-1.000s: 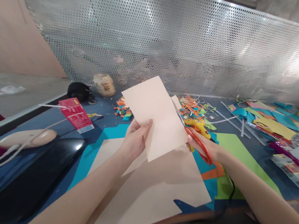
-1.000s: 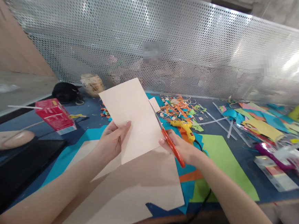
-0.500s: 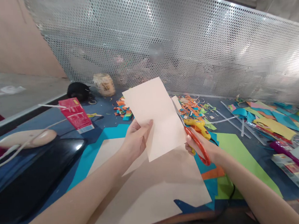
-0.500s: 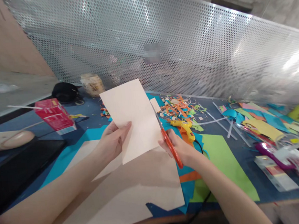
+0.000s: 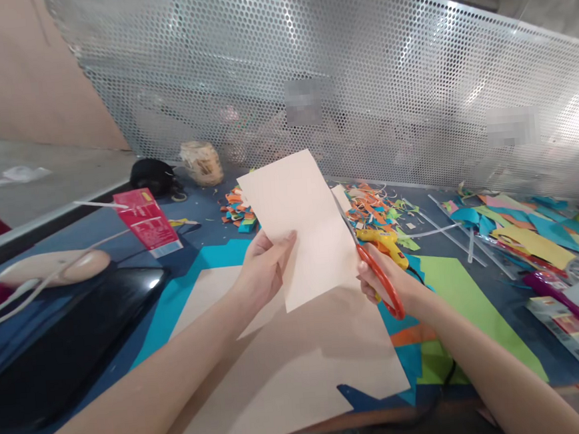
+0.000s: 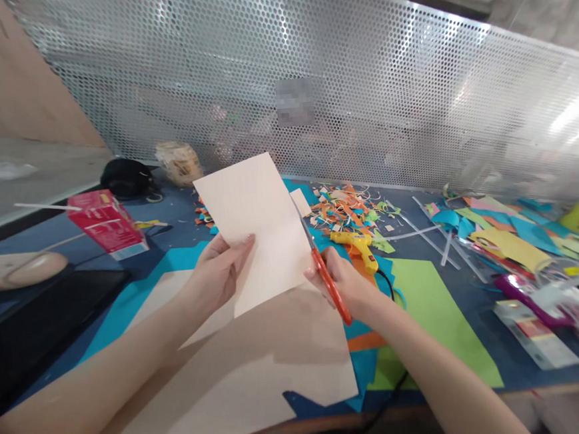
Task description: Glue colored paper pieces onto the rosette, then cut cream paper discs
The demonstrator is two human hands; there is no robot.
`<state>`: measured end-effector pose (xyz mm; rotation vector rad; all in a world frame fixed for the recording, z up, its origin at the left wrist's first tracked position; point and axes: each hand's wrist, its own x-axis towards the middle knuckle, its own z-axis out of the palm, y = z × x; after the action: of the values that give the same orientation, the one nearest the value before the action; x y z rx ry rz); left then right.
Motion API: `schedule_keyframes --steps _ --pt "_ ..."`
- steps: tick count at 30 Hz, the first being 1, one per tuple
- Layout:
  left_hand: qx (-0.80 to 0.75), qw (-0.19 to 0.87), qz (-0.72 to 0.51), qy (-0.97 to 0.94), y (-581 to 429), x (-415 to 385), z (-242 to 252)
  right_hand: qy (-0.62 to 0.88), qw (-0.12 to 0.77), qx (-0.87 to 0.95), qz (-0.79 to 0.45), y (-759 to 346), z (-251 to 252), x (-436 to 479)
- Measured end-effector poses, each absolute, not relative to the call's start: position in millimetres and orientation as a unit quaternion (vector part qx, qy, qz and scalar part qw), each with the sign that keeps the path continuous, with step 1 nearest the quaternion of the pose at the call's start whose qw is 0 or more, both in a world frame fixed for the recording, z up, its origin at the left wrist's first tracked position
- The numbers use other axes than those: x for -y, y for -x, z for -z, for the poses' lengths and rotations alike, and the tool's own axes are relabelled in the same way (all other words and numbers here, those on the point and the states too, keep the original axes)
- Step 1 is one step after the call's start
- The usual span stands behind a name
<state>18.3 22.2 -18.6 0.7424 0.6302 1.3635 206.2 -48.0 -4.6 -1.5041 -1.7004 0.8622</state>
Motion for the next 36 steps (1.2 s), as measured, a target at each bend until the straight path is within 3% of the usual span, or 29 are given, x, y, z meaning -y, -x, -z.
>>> schedule_keyframes --steps 17,36 --pt "-0.298 0.671 -0.588 -0.338 -18 -19 14 0.586 0.347 0.598 -0.422 -205 17 42" --pt "-0.295 0.693 -0.54 -0.376 -19 -12 14 0.598 0.361 0.588 -0.408 -197 3 47"
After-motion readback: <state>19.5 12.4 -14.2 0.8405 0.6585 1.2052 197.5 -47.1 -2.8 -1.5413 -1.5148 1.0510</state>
